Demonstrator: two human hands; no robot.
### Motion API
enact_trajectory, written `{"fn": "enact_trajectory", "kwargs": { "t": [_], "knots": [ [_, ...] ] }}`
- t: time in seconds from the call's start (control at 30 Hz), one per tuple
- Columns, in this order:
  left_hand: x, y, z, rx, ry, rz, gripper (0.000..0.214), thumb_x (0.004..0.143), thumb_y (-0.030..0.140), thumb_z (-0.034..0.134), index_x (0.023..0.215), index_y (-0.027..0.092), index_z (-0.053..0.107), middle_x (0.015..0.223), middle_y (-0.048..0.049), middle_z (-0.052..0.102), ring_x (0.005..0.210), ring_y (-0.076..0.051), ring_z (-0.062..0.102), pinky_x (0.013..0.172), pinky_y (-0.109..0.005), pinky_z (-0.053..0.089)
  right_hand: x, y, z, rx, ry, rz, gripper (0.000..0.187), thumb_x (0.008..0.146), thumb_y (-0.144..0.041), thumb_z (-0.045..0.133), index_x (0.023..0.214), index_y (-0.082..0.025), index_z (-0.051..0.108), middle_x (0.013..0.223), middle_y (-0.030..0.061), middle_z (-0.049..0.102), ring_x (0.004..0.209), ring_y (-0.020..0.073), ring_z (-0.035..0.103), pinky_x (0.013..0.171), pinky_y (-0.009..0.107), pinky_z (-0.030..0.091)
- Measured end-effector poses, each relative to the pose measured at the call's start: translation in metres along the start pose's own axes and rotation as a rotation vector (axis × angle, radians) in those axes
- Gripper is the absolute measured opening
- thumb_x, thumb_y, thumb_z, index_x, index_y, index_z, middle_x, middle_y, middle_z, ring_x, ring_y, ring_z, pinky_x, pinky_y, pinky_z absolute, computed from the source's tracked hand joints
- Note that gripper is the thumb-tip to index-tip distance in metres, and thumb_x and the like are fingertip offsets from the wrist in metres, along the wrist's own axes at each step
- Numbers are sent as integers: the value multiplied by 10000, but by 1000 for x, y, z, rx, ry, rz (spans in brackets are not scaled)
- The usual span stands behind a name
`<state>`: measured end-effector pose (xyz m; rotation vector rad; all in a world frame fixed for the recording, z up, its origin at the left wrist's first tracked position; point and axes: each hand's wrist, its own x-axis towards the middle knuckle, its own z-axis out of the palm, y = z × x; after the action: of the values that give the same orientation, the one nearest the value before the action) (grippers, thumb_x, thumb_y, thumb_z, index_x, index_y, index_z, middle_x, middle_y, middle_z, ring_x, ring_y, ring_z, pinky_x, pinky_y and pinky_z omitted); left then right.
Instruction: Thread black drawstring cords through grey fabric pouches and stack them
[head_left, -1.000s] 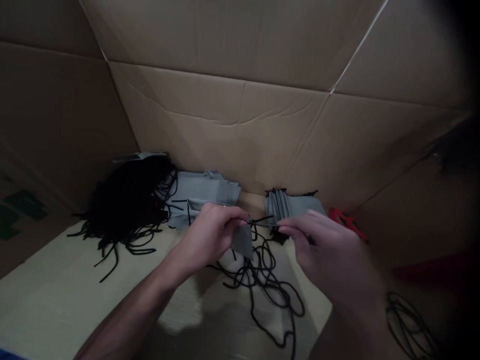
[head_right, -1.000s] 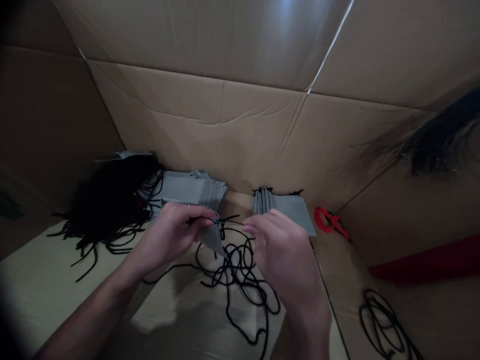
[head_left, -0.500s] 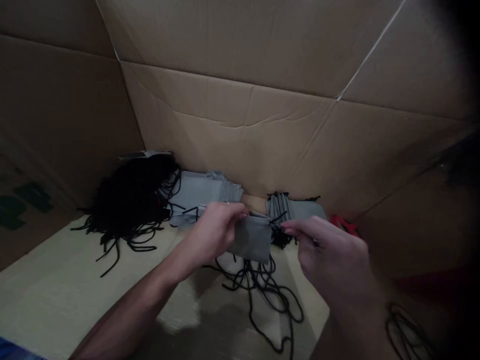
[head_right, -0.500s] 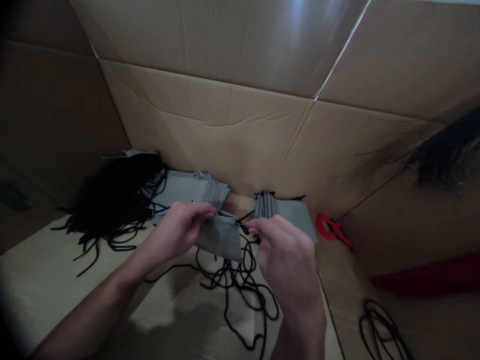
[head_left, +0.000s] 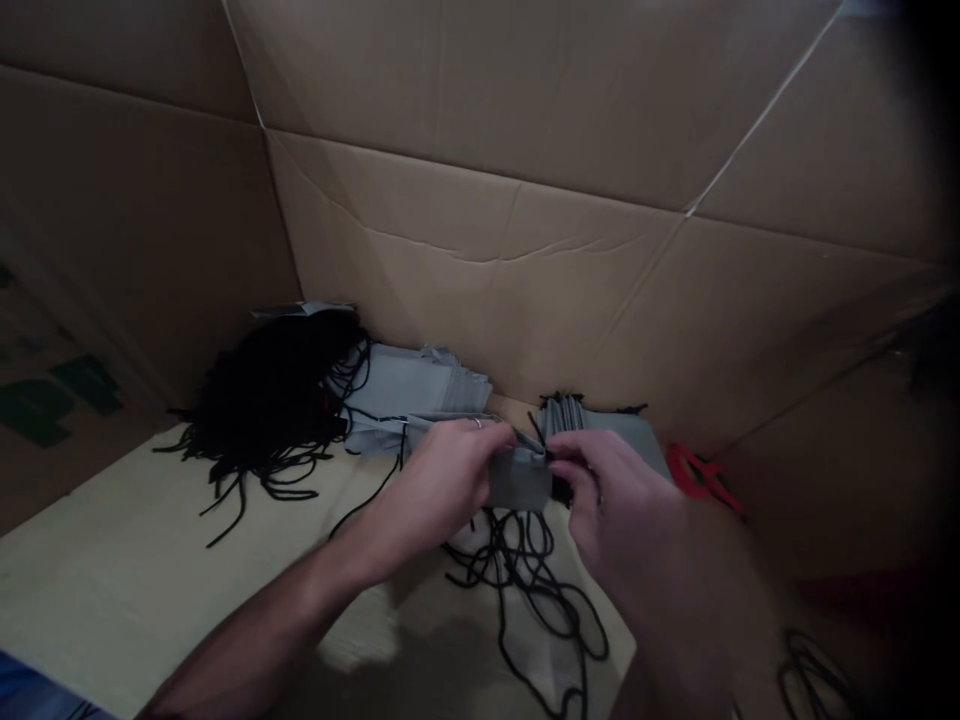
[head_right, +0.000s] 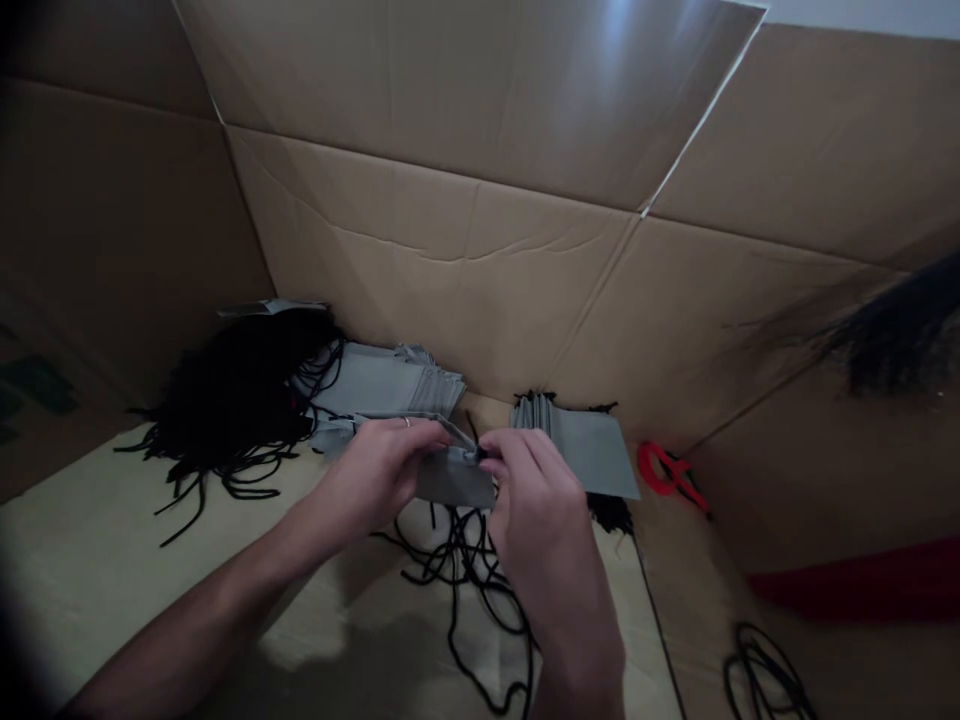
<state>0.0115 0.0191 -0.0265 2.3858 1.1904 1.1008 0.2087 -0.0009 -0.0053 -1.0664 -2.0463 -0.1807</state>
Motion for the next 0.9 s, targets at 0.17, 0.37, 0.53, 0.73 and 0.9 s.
{"fn": "enact_trajectory", "kwargs": {
  "t": [0.17,0.37,0.53,0.73,0.9],
  "knots": [
    [-1,2,0,13,1,14,331,879,-46,494,988,170,721,920,-65,773,823,-207,726,741,-310,547,0,-3,-14,65,-74,71,207,1009,-97,532,1117,-199,675,1019,79,747,932,219,746,826,331,619],
    [-2,19,-13,-164,-36,176,239,1070,278,617,901,156,735,816,-58,735,777,-185,681,695,-284,515,-8,21,-47,245,-26,340,294,1095,-491,529,1166,-302,743,1084,52,811,855,201,780,715,316,616],
    [-10,28,-8,-504,-183,400,367,974,240,769,656,174,598,577,7,580,652,-143,577,630,-260,466,-5,41,-23,564,43,496,500,975,-613,705,1332,-263,675,1299,127,779,1181,271,754,958,402,627],
    [-15,32,-6,-478,-116,183,294,956,265,806,1223,228,690,943,-16,676,814,-139,635,744,-257,529,4,19,-13,903,42,485,288,885,-390,880,1116,-268,758,884,1,778,777,141,720,655,218,574],
    [-8,30,-8,-323,88,104,316,1033,172,657,1342,237,646,1229,-85,707,1088,-200,653,827,-300,567,4,1,-12,902,82,413,160,887,-229,865,986,-261,744,922,-18,781,839,129,735,740,217,582]
  ]
}}
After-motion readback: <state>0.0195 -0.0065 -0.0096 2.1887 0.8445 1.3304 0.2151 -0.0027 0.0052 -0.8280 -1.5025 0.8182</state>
